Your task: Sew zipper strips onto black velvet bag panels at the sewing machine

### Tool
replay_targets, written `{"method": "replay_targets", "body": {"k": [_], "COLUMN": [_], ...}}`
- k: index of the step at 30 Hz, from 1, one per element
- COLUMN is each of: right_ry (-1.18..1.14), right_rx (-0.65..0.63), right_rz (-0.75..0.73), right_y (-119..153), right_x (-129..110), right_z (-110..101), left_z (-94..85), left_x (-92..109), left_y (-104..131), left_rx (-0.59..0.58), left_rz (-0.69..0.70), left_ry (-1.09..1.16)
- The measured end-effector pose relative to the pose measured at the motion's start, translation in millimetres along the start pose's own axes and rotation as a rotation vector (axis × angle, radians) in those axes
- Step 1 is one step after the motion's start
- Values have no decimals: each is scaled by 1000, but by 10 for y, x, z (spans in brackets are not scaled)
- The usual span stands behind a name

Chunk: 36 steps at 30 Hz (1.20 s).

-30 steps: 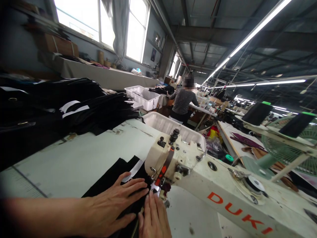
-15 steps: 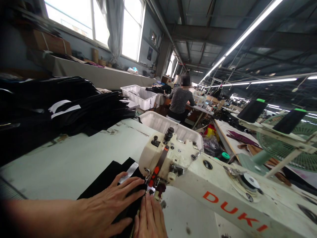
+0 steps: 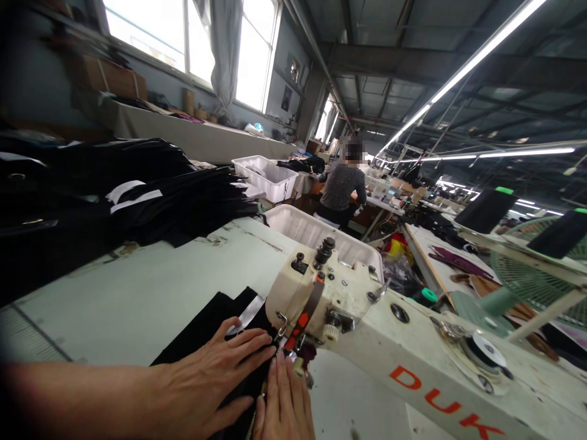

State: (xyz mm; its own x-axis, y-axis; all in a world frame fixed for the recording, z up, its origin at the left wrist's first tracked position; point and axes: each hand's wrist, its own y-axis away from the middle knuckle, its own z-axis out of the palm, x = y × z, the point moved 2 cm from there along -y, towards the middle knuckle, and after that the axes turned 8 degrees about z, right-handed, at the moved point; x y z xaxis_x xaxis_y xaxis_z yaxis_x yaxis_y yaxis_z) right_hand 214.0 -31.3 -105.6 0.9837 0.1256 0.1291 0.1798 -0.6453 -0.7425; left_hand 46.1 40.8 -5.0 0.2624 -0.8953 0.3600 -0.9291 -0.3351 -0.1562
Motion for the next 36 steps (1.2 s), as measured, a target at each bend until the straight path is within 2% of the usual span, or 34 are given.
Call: {"method": "replay_targets", "body": {"k": [12, 16, 19, 21, 23, 25, 27, 29, 31, 33, 34, 36], "right_ry": [-35, -93, -184, -273, -363, -401, -340, -234, -180, -248, -336, -600], "right_rx": [-42, -112, -216, -267, -322, -365, -318, -247, -199, -184, -187, -209], "right_rz": [-26, -123, -9, 132, 214, 232, 227, 202, 147, 155, 205, 443], "right_y": [-13, -28, -114, -141, -88, 47, 214, 345, 384, 331, 282, 179], "right_x": [92, 180, 200, 164, 51, -144, -375, -584, -724, -758, -728, -560], "right_z": [14, -6, -178, -386, -629, -844, -985, -1038, -1041, -1050, -1067, -1110], "left_z": [44, 47, -24, -45, -7, 87, 194, 239, 166, 1, -93, -267], "left_x": [-101, -137, -55, 79, 249, 393, 461, 443, 358, 241, 189, 124], "left_y": [25, -9, 53, 195, 408, 640, 818, 896, 876, 799, 753, 660], "left_rx": [89, 94, -37, -149, -193, -149, -90, -42, 50, 173, 221, 269], "left_rz": [73, 77, 55, 47, 70, 96, 96, 76, -2, -158, -235, -329], "left_ry": [13, 24, 31, 59, 83, 60, 27, 66, 213, 409, 486, 559]}}
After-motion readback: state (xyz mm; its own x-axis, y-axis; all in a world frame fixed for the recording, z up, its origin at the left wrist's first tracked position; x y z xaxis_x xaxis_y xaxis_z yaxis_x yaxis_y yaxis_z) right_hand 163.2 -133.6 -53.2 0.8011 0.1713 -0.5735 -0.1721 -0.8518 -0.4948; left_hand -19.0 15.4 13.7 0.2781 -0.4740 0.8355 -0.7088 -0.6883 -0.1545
